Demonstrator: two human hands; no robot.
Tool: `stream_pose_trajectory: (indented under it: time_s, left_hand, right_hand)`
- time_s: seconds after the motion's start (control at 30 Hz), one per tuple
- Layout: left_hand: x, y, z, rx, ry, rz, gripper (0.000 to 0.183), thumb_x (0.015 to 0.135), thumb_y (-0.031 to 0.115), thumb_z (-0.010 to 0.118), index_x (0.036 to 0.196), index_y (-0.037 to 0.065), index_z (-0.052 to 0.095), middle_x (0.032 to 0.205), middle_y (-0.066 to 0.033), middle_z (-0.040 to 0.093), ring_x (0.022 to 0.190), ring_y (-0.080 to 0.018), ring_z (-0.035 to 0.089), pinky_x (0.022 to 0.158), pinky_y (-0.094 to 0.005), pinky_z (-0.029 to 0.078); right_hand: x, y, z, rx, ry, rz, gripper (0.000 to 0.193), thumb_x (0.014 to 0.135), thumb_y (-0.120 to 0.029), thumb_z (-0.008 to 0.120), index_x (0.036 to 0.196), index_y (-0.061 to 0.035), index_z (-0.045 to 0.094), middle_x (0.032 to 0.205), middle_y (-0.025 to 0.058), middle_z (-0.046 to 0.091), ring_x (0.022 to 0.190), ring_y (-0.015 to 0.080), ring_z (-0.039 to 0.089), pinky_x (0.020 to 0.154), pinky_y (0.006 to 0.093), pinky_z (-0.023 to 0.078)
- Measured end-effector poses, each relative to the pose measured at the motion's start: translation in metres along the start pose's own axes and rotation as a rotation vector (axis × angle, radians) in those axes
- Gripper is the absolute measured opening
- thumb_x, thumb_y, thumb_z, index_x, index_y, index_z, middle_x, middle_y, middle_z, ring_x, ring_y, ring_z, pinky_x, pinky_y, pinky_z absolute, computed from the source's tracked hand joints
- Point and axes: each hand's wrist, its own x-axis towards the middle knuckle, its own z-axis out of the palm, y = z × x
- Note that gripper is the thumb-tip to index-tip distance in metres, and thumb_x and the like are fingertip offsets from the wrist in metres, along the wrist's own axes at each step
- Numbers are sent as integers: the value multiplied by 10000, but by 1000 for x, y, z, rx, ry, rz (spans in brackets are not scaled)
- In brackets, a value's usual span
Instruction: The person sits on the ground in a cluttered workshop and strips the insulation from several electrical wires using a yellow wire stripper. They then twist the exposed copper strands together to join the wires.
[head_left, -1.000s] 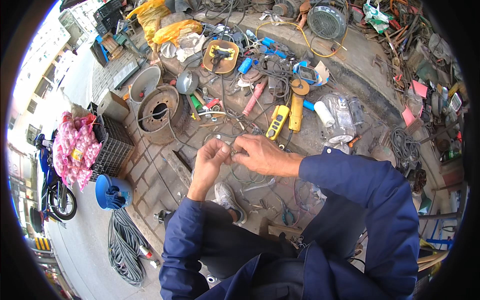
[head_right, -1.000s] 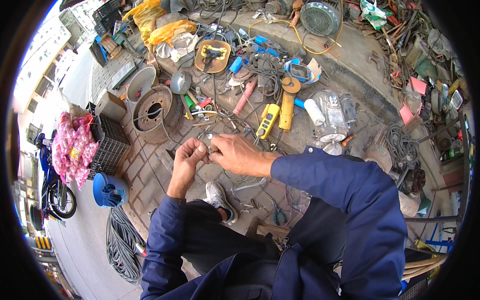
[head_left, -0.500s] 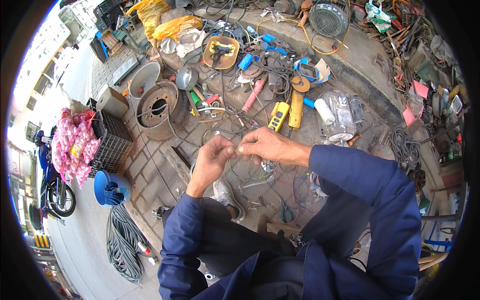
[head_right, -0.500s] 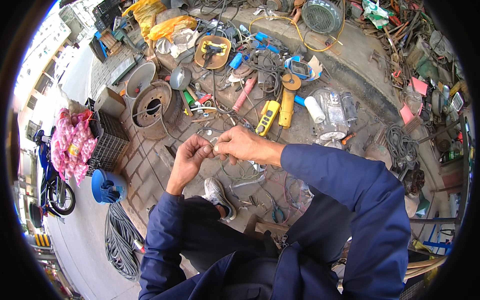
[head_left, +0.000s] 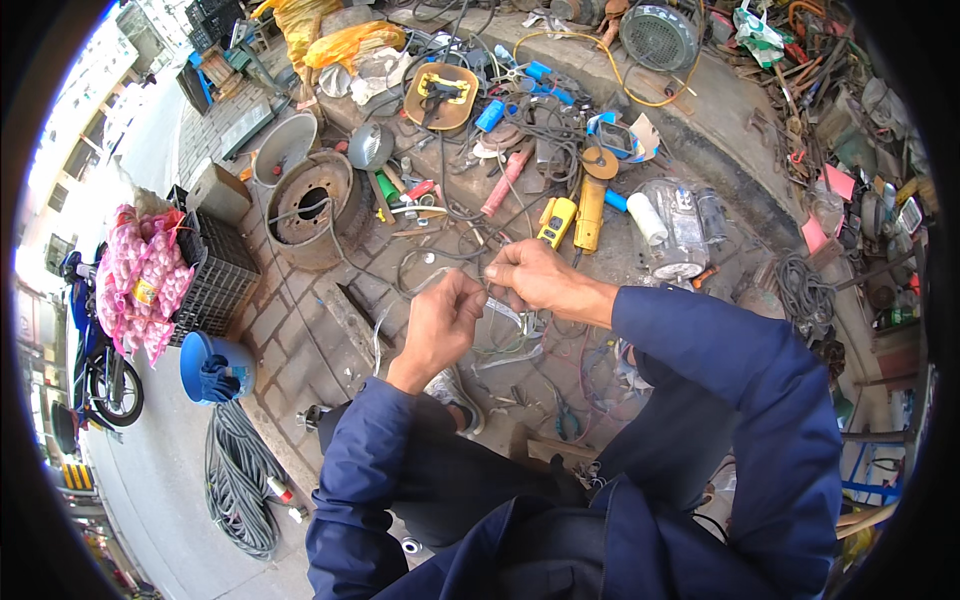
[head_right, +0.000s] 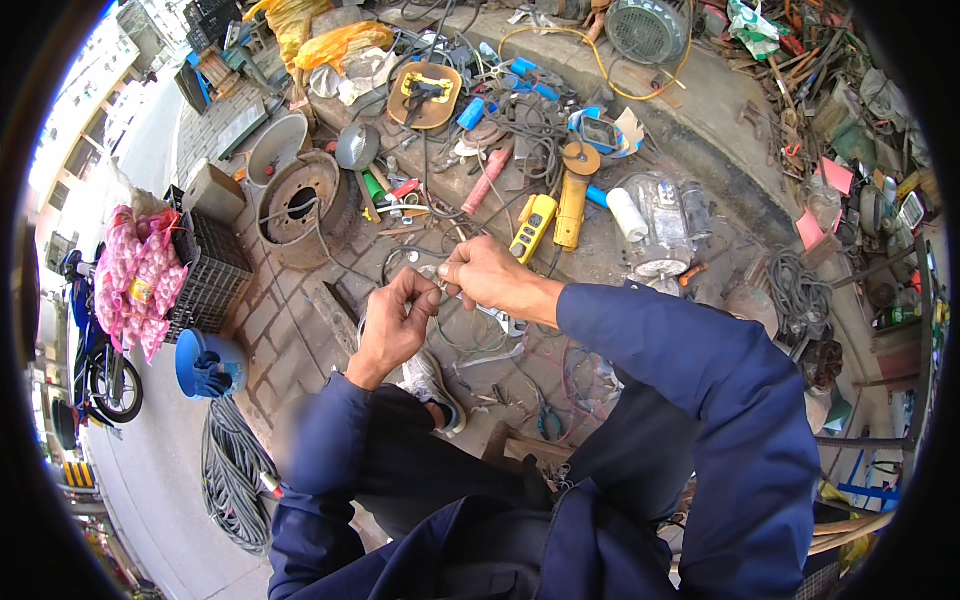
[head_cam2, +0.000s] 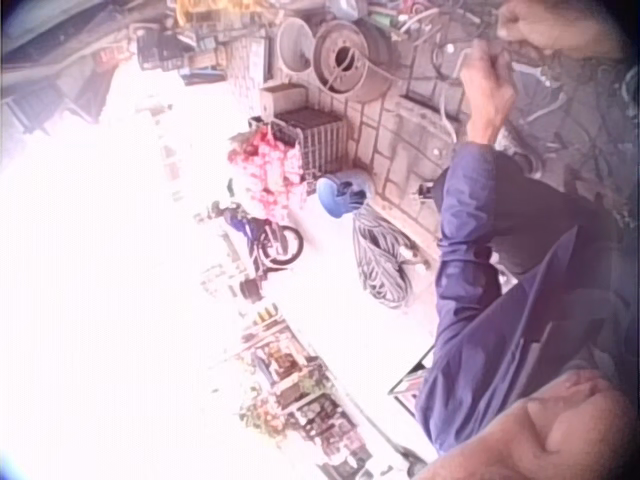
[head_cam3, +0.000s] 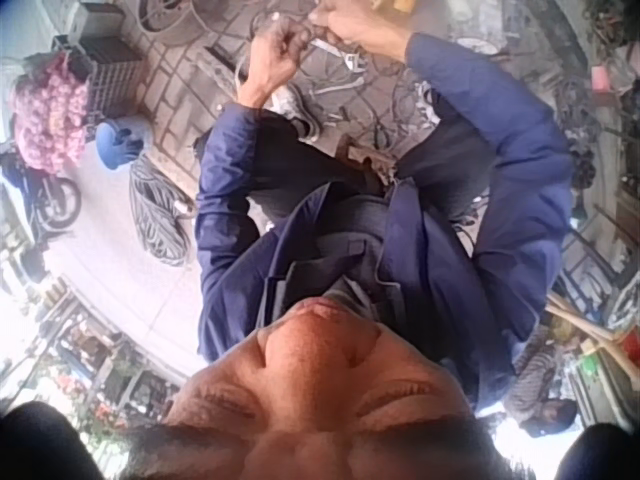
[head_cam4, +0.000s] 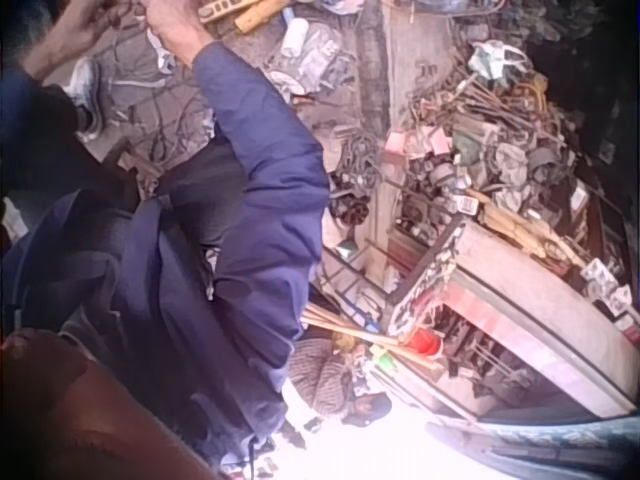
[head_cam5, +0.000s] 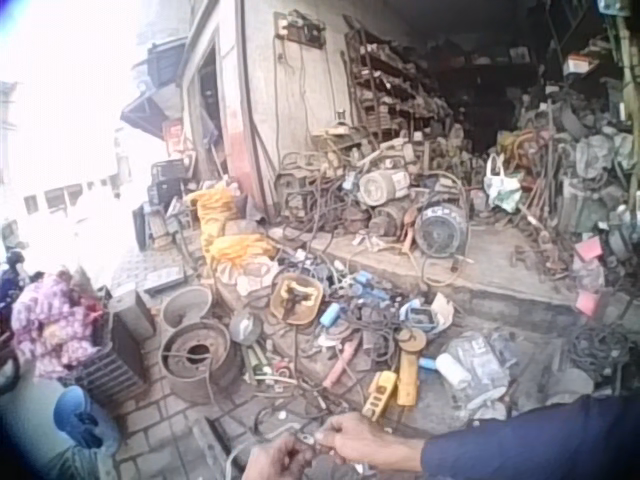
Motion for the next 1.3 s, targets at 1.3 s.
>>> stream_pose_trajectory:
  time_s: [1.3]
  left_hand:
    - [-32, 15, 51, -74, -71, 99, 67, 891, 6, 591, 834, 20, 559, 594, -49, 519, 524, -124, 477, 515, -295, 411]
  right_hand:
    - [88, 42, -44, -331, 704, 129, 385, 966, -264, 520, 1106, 80, 622, 1057, 320, 665, 981, 438, 673, 819, 466, 525]
